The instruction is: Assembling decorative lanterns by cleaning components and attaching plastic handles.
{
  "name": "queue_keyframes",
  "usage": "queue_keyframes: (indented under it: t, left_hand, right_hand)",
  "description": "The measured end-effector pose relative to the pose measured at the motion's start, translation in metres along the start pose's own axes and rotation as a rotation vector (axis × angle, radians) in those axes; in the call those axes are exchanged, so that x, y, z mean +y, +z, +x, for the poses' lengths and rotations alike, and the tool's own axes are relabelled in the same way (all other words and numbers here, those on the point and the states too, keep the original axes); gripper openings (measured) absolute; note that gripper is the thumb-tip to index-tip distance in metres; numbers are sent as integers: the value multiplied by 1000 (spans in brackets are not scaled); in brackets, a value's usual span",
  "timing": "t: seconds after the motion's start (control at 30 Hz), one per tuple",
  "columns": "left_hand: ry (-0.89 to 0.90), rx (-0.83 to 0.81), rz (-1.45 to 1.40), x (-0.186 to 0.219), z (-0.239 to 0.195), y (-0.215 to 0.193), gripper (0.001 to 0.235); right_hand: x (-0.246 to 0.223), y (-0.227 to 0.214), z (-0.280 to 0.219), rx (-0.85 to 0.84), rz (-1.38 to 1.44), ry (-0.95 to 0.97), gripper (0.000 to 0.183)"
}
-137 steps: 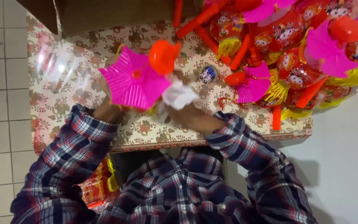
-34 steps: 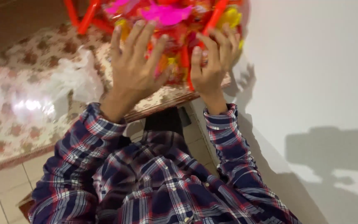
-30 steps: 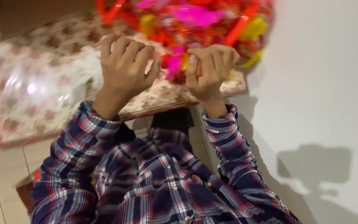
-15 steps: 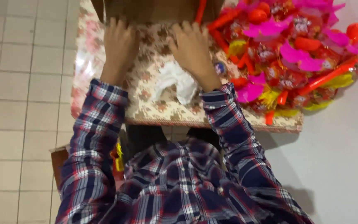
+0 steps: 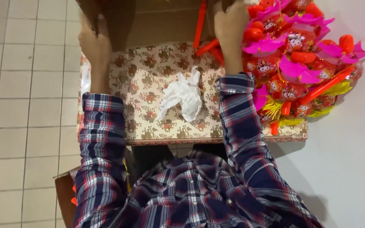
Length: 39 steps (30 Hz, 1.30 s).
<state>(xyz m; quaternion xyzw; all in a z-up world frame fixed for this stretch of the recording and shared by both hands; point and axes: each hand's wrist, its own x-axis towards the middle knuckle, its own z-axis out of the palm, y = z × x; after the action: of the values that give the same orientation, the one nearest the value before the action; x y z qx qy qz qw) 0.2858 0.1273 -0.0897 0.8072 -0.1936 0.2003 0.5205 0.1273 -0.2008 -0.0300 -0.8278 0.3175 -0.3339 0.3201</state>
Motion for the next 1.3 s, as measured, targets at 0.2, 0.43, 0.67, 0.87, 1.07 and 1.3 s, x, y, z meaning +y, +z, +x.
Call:
queue_keyframes:
  t: [0.2, 0.43, 0.67, 0.87, 1.07, 1.3]
  left_hand:
    - [3, -27, 136, -22, 13, 7, 50]
    - [264, 77, -71, -57, 13, 23, 50]
    - [217, 124, -248, -47, 5, 22, 52]
    - [174, 122, -488, -27, -3, 19, 40]
    - [37, 53, -719, -14, -14, 23, 43]
    - [-5, 100, -509, -37, -16, 33, 46]
  right_hand:
    - [0, 10, 9, 8, 68, -67, 15]
    - [23, 23, 6, 185, 132, -462, 17]
    - [10, 25, -14, 148, 258, -123, 30]
    - [15, 31, -23, 250, 256, -296, 27]
    - [18, 32, -32, 323, 313, -360, 35]
    - [16, 28, -35, 338, 262, -417, 22]
